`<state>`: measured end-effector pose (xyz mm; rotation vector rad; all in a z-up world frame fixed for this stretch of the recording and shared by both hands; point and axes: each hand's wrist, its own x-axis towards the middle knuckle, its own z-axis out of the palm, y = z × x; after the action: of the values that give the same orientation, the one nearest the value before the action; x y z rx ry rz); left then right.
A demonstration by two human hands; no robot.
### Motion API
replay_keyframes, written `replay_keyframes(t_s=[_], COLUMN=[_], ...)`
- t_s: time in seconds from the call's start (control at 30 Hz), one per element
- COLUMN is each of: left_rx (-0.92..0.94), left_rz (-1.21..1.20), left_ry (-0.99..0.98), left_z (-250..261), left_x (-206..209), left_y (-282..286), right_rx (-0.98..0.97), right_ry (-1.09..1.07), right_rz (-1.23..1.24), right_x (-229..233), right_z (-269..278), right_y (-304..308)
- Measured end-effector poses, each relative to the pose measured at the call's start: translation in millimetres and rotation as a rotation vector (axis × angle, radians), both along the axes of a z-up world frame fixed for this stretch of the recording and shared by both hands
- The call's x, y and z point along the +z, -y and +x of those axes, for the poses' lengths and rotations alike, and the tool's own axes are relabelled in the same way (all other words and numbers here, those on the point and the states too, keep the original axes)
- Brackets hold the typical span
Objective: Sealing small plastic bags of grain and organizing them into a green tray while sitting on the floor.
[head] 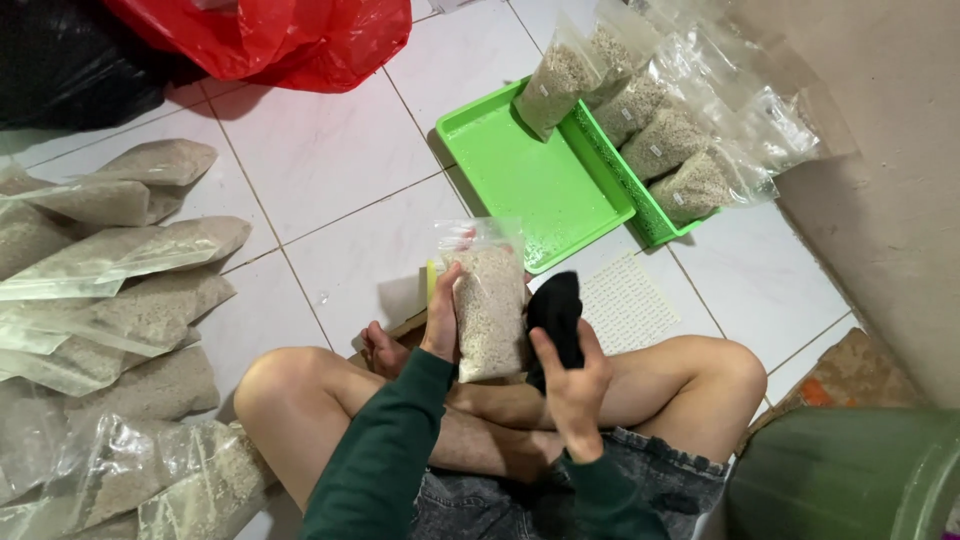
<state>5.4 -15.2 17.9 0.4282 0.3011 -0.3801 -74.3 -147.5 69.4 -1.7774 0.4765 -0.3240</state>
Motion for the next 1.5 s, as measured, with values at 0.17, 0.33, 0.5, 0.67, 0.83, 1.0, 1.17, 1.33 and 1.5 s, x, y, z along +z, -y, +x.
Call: replay_keyframes(t_s=[0.17,0.33,0.5,0.67,0.83,1.0,1.17,1.33,1.5], left_rx=[-0.016,0.008,-0.036,0.016,-0.12,-0.093,-0.019,0.034,0.176], left_rz=[-0.233,-0.306,-0.041,0.42,0.278,0.169,0.139,0.249,0.507], left_ry=[0.354,0.266,0.006,0.386,0.178,0.361,0.575,0.58,0.169], left_z=[9,5,0,-13,-14,-7,-3,-3,-4], left_x=[-42,-94,-146,-188,-148,-45,-13,-17,-97], left_y=[4,7,-2,5,-4,-3,-12,-4,-18], right_rx=[0.724,0.517,0.577,0.441,0.37,0.361,-0.042,0.155,0.354], right_ry=[0.325,0.583,0.553,0.529,0.444,0.234,0.176,0.327,0.435], right_rz=[-0.663,-0.709,-0.627,-0.56,-0.6,-0.566,0.015,-0.199,-0.495], right_x=[10,-17,10,-10,-26,-80,-43,-15,-42], right_z=[-3,47,87,109,96,66,37,50,23], right_y=[-24,-42,-32,-6,39,84,67,4,-21])
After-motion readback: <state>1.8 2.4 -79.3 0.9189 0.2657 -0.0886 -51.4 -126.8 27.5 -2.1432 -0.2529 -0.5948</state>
